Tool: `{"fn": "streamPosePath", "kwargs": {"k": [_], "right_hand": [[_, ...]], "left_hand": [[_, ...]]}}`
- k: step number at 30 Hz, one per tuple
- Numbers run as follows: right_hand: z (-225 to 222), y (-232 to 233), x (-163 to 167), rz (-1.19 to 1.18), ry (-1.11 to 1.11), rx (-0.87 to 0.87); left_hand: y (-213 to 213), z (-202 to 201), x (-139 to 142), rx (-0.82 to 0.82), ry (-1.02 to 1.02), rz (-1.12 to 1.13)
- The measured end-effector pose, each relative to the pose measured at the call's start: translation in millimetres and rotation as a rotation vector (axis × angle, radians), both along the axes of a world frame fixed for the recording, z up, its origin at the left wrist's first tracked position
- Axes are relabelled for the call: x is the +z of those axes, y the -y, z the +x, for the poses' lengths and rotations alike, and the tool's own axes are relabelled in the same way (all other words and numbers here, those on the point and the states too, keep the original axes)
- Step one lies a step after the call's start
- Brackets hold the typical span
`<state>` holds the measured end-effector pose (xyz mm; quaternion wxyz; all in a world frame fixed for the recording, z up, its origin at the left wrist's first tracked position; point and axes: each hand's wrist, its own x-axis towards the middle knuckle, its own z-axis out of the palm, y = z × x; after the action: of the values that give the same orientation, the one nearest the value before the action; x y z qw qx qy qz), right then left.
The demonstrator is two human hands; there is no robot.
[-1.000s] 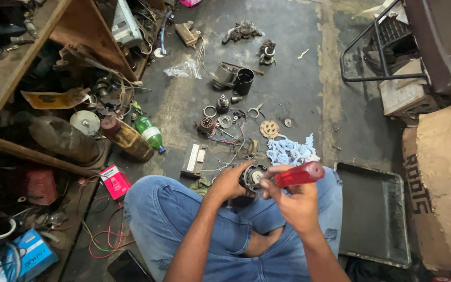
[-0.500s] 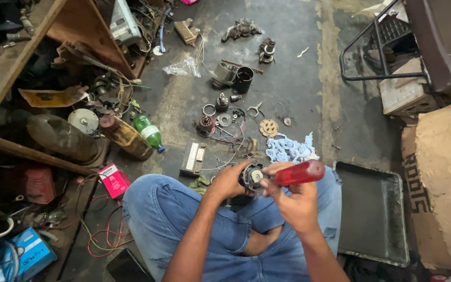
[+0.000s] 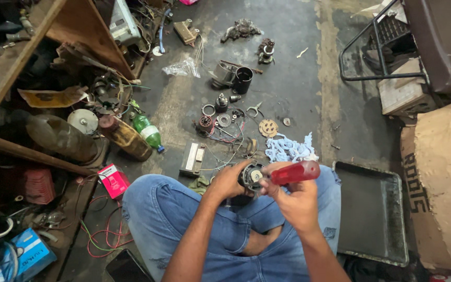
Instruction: The person sits on the workshop floor and disassembles a small electric starter motor, pulling off its end cap and gear housing by hand and setting parts on the floor. They then use a red-handled screwdriver to work on the motor housing and reassemble the components, holding the housing in one hand while turning the screwdriver with the other.
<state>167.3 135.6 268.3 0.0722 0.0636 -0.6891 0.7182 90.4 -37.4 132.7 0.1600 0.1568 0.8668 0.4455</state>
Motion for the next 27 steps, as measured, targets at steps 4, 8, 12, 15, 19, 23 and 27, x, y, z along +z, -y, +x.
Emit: {"fn": "streamPosePath", "kwargs": {"k": [4, 8, 12, 15, 19, 23, 27], "right_hand": [[3, -1, 4, 0.031, 0.033, 0.02], [3, -2, 2, 0.132, -0.077, -0.031], [-5, -2, -2, 0.27, -0.107, -0.142], [-7, -4, -2, 0.034, 0.105, -0.02], [0, -7, -3, 0.039, 0.037, 0.055], [3, -7, -9, 0.426, -0.222, -0.138], [-1, -6, -12, 0.0, 0.056, -0.059]], "left_hand": [[1, 0, 1, 0.006, 0.002, 0.016], [0, 0, 2, -0.003, 0.012, 0.029], [0, -1, 2, -0.003, 0.008, 0.043], [0, -2, 2, -0.001, -0.013, 0.036], [0, -1, 1, -0.002, -0.002, 0.016], [-1, 3, -3, -0.003, -0.016, 0.026], [-2, 2, -7, -0.017, -0.017, 0.036]]}}
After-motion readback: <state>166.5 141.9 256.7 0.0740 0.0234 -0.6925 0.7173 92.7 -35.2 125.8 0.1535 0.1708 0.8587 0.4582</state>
